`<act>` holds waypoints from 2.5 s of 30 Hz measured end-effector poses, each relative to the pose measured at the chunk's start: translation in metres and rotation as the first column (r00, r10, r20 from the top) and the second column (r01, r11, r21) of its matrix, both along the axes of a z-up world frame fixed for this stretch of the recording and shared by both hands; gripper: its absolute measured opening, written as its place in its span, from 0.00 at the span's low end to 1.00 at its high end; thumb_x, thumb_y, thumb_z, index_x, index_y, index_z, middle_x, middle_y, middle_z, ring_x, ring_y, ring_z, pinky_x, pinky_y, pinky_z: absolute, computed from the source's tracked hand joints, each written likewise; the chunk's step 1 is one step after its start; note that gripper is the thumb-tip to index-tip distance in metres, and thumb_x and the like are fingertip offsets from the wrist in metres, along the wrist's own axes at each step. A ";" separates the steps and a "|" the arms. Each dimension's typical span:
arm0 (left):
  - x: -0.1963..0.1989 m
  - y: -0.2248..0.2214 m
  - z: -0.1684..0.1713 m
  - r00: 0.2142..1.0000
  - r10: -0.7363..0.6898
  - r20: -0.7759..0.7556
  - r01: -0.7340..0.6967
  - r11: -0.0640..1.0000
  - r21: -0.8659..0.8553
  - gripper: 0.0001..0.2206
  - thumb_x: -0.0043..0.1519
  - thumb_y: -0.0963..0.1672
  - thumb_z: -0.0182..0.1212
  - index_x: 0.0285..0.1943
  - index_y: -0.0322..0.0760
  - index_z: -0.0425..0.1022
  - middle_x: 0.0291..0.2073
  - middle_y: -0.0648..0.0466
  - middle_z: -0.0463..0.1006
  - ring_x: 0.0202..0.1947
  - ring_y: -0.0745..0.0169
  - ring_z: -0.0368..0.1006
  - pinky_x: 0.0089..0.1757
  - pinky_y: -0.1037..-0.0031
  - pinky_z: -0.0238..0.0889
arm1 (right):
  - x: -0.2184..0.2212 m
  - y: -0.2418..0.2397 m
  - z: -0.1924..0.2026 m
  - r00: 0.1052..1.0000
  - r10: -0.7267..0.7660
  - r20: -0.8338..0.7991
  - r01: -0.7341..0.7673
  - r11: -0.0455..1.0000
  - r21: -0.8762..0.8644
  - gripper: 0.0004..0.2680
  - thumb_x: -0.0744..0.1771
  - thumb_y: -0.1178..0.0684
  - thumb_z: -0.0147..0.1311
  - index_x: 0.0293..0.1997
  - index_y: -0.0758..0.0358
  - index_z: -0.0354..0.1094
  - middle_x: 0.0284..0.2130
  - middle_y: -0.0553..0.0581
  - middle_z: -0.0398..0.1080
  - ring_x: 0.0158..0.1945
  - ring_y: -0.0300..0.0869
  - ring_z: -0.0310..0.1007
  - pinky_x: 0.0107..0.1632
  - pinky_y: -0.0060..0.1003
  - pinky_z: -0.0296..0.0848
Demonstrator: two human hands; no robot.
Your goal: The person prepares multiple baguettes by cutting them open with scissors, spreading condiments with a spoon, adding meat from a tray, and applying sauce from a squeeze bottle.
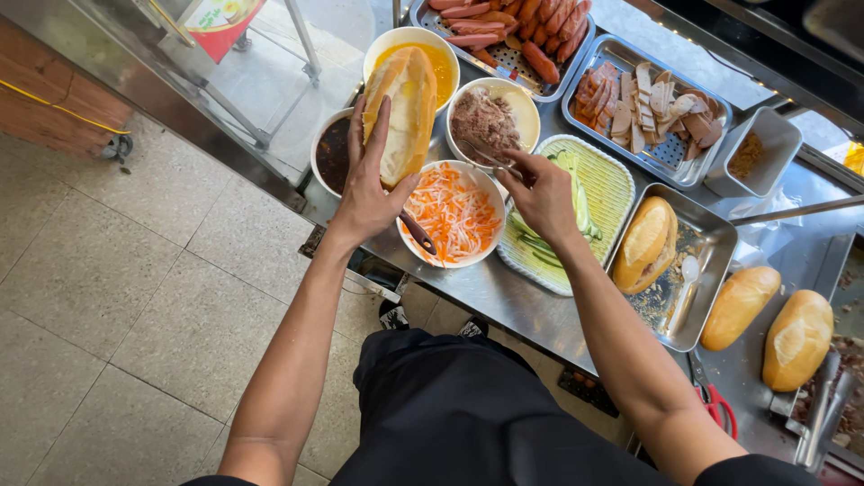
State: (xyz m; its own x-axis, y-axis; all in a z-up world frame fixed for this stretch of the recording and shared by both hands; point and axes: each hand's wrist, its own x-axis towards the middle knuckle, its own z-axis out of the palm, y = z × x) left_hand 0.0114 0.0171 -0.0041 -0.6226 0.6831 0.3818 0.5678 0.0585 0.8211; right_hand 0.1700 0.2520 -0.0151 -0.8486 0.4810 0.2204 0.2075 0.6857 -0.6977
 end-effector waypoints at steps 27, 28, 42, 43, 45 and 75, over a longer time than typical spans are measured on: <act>0.011 0.008 0.000 1.000 0.002 0.023 -0.002 1.000 -0.007 0.51 0.57 0.37 0.72 0.85 0.53 0.38 0.81 0.40 0.35 0.82 0.36 0.37 0.74 0.50 0.47 | 0.023 0.040 0.023 0.931 0.318 0.181 -0.358 0.892 0.276 0.06 0.70 0.56 0.56 0.48 0.65 0.77 0.37 0.61 0.78 0.35 0.49 0.78 0.40 0.40 0.78; 0.011 0.008 0.001 1.000 0.003 0.025 -0.003 1.000 -0.010 0.51 0.57 0.37 0.72 0.85 0.53 0.38 0.81 0.40 0.35 0.82 0.36 0.37 0.74 0.50 0.47 | 0.022 0.042 0.019 0.934 0.306 0.185 -0.346 0.906 0.246 0.06 0.70 0.56 0.56 0.48 0.65 0.78 0.37 0.61 0.78 0.35 0.48 0.79 0.41 0.40 0.78; 0.014 0.019 0.013 1.000 -0.003 0.004 0.004 0.995 -0.099 0.51 0.53 0.38 0.72 0.83 0.51 0.41 0.80 0.38 0.36 0.80 0.34 0.41 0.72 0.53 0.48 | 0.031 0.046 0.028 0.949 -0.097 -0.301 -0.103 0.804 -0.585 0.10 0.73 0.54 0.51 0.55 0.70 0.73 0.37 0.56 0.78 0.37 0.34 0.75 0.39 0.27 0.71; 0.015 0.025 0.014 1.000 -0.011 0.005 0.012 0.993 -0.117 0.51 0.53 0.38 0.73 0.83 0.51 0.41 0.79 0.38 0.36 0.79 0.34 0.41 0.71 0.53 0.48 | 0.030 0.039 0.032 0.955 -0.080 -0.284 -0.080 0.856 -0.510 0.10 0.73 0.54 0.51 0.55 0.70 0.73 0.37 0.56 0.78 0.36 0.35 0.76 0.37 0.27 0.71; 0.020 0.035 0.016 0.999 -0.026 -0.026 0.023 0.992 -0.123 0.52 0.52 0.39 0.74 0.83 0.52 0.40 0.79 0.38 0.36 0.79 0.34 0.41 0.71 0.54 0.47 | 0.023 0.021 0.035 0.967 -0.055 -0.247 -0.035 0.937 -0.347 0.09 0.72 0.55 0.52 0.56 0.69 0.73 0.38 0.57 0.79 0.36 0.36 0.77 0.35 0.28 0.72; 0.025 0.026 0.047 0.969 -0.064 -0.241 -0.004 0.963 -0.270 0.57 0.46 0.40 0.78 0.82 0.55 0.37 0.79 0.47 0.34 0.76 0.34 0.49 0.66 0.55 0.53 | -0.007 0.041 0.090 0.991 0.059 -0.118 -0.073 0.990 -0.117 0.10 0.72 0.51 0.52 0.51 0.68 0.77 0.32 0.57 0.79 0.32 0.36 0.75 0.34 0.31 0.73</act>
State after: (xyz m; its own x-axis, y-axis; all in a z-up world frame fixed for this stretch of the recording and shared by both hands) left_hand 0.0362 0.0430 0.0427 -0.5106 0.7975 0.3214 0.7540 0.2357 0.6131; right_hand 0.1625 0.2928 0.0747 -0.8520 0.4536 0.2614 0.0787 0.6047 -0.7925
